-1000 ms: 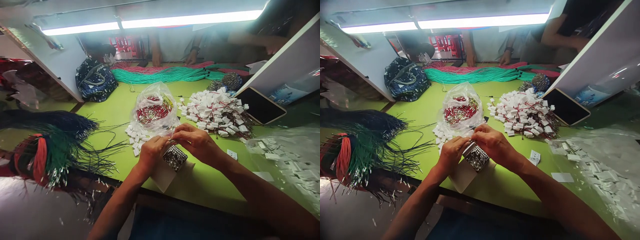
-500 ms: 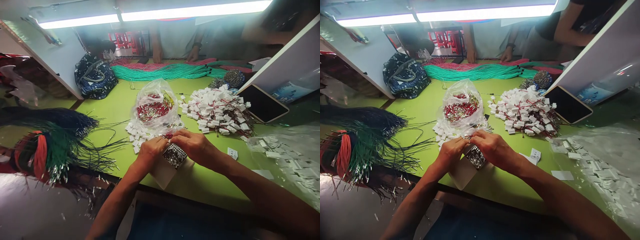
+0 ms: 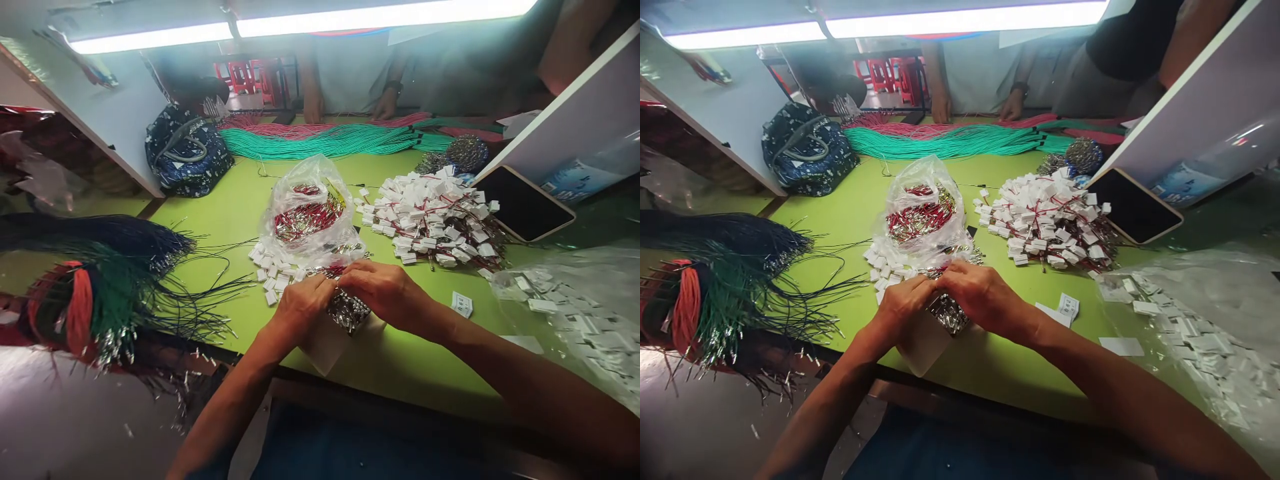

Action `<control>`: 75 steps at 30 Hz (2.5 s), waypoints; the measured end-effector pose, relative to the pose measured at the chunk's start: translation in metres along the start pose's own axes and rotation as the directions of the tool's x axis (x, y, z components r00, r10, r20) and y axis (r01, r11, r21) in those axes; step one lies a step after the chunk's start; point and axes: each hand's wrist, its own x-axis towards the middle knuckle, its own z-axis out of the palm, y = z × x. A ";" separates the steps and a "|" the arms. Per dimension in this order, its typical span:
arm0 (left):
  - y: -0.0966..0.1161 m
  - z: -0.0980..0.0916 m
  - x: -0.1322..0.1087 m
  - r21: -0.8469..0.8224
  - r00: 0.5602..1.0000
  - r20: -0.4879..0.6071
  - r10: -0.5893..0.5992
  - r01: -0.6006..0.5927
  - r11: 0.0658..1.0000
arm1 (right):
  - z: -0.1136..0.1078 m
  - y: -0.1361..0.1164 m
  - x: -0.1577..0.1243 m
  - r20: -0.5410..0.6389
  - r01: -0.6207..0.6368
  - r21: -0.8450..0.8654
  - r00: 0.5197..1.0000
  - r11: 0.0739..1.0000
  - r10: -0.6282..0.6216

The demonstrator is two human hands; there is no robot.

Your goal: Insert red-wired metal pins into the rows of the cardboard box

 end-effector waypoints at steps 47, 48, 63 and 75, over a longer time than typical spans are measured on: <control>-0.099 -0.008 0.098 -0.406 0.786 0.103 -0.609 0.592 0.696 | 0.018 -0.020 -0.006 0.486 0.107 -0.444 0.863 0.890 0.139; -0.096 -0.012 0.094 -0.517 0.788 0.080 -0.610 0.556 0.651 | 0.020 -0.020 -0.005 0.489 0.103 -0.459 0.858 0.882 0.154; -0.045 -0.037 0.050 -0.946 0.698 0.324 -0.639 0.238 -0.221 | 0.017 -0.027 0.001 0.539 0.040 -0.410 0.816 0.911 0.207; -0.007 -0.027 0.032 -0.971 0.700 0.214 -0.681 0.078 -0.224 | -0.002 -0.006 0.001 0.160 -0.507 0.613 0.831 0.606 0.533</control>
